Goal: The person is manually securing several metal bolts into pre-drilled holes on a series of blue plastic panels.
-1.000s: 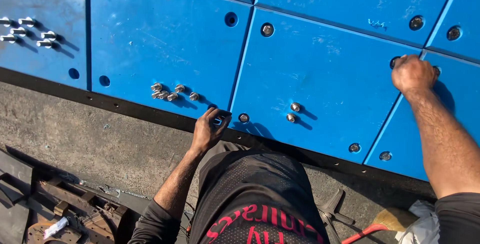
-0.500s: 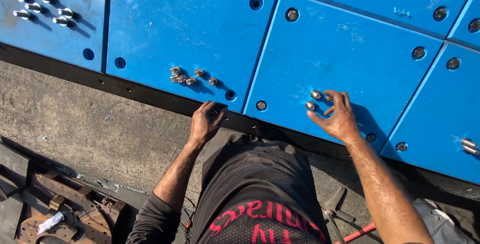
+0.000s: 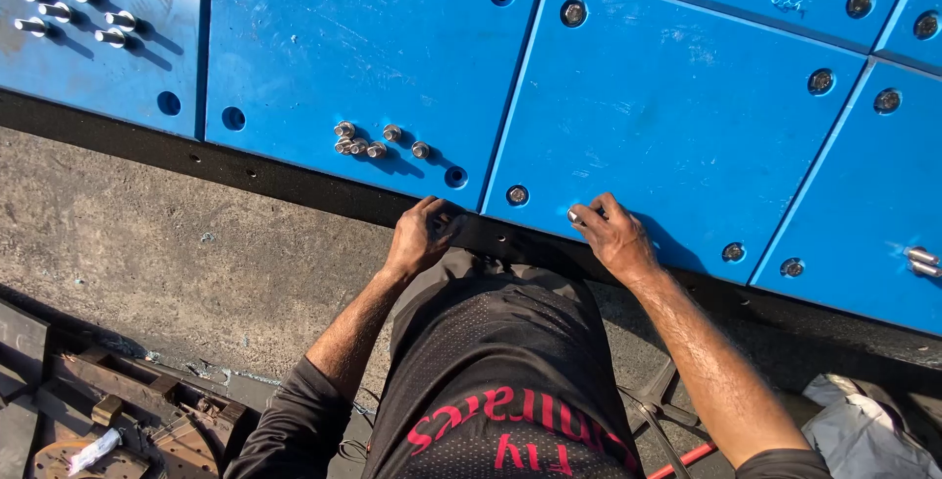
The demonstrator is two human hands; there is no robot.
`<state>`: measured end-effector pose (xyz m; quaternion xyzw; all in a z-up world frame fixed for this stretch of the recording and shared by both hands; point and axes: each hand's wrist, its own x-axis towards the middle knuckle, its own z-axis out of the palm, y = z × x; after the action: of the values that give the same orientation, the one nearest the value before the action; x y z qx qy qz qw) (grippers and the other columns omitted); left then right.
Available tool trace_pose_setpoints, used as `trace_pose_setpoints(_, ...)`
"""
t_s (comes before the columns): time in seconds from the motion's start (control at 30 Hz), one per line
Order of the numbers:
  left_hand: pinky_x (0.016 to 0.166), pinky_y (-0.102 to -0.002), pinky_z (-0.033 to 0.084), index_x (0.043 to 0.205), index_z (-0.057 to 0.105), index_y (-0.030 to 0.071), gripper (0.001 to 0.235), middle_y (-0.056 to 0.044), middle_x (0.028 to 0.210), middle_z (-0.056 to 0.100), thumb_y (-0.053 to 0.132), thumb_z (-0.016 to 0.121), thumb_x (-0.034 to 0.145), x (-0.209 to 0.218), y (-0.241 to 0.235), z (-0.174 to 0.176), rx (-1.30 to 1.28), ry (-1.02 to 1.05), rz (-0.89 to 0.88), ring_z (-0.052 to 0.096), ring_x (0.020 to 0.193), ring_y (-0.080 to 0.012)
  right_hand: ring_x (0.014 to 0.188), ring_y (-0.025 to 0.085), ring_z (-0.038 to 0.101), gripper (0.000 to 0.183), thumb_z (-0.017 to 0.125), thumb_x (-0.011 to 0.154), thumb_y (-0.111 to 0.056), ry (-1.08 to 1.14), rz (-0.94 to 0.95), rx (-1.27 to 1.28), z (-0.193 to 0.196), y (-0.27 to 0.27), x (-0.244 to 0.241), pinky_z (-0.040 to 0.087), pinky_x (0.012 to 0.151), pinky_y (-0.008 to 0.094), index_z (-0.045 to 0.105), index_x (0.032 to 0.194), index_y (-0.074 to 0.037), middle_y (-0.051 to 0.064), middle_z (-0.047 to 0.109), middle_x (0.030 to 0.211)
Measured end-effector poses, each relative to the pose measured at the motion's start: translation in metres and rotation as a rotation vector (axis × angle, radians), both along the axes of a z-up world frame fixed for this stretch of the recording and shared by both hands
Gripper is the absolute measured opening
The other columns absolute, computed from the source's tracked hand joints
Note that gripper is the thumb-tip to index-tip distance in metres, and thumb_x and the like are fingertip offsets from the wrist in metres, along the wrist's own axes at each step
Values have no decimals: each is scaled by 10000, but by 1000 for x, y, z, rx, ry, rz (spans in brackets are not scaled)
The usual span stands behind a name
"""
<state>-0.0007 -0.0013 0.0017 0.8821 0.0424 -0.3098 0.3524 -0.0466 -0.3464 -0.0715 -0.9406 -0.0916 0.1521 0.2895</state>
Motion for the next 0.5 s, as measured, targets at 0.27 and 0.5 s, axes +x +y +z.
trace_pose_setpoints(0.27, 842, -404, 616, 1170, 710, 37, 375, -141, 1217, 693, 277, 782, 891, -12, 31, -22, 11, -41, 76, 736, 973, -287, 786, 165, 671, 346, 784, 926, -191, -34, 7, -100, -16, -63, -45, 632, 556, 219, 660, 1228, -80, 97, 548, 1135)
trace_pose_setpoints(0.5, 873, -419, 606, 1184, 729, 50, 322, -130, 1213, 712, 195, 767, 900, 9, 94, -3, 0, -189, 181, 737, 1009, -283, 920, 256, 693, 521, 860, 811, -306, -99, -179, -368, 52, -72, -37, 636, 725, 375, 670, 1225, -52, 135, 549, 1209)
